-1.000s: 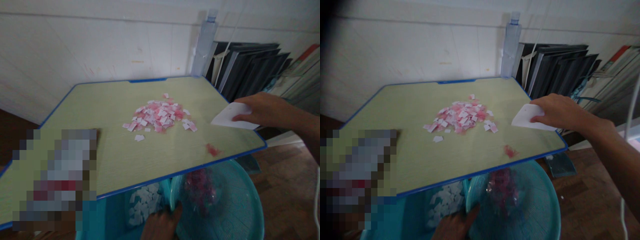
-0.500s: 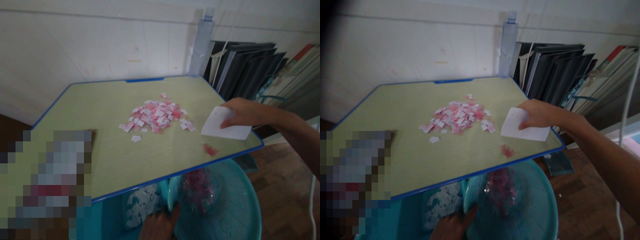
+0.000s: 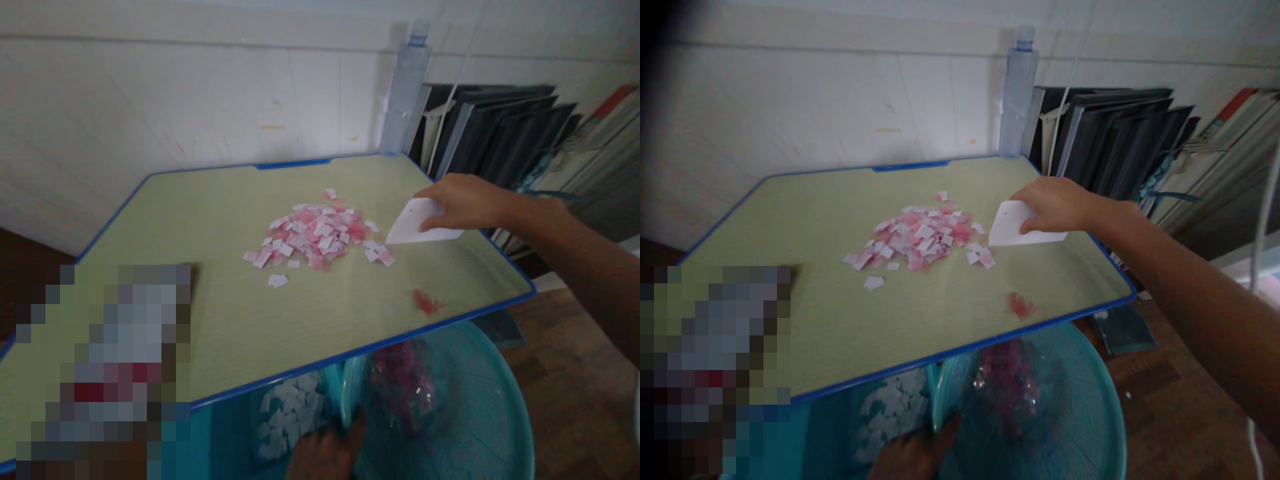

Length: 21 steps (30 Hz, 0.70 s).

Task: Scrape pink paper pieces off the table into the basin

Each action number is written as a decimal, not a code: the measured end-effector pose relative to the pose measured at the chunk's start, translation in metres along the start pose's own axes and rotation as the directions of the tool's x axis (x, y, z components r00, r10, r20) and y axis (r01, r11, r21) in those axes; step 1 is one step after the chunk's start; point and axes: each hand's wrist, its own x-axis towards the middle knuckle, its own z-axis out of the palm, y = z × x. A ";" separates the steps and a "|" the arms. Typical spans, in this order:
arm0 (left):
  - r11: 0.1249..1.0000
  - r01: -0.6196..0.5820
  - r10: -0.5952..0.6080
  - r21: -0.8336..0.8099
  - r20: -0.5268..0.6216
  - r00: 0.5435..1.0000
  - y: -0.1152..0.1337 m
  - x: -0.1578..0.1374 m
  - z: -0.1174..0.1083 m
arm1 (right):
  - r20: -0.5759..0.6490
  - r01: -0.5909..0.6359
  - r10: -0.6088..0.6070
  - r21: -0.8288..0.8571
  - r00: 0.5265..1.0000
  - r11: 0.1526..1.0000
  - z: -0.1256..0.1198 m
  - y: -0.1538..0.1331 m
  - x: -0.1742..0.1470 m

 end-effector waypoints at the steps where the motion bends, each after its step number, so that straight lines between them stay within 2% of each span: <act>1: 1.000 0.000 0.000 -0.005 0.017 1.000 0.001 0.000 -0.001 | 0.027 0.021 -0.021 0.014 0.999 1.000 -0.001 -0.002 -0.004; 7: 1.000 0.009 -0.009 -0.002 0.015 1.000 0.002 -0.001 -0.005 | 0.140 0.152 -0.178 0.179 0.974 0.972 -0.010 -0.008 -0.036; 11: 1.000 0.009 -0.009 0.010 0.013 1.000 0.001 0.000 -0.003 | 0.111 0.091 -0.120 0.240 0.987 0.967 -0.010 0.002 -0.039; 15: 0.999 0.012 -0.012 0.033 0.016 1.000 0.001 0.001 -0.003 | 0.053 0.025 -0.037 0.203 0.998 0.979 -0.003 0.015 -0.026; 21: 0.999 0.009 -0.010 0.041 0.011 1.000 0.001 0.000 -0.002 | 0.050 0.041 -0.049 0.140 0.998 0.989 -0.003 -0.003 -0.016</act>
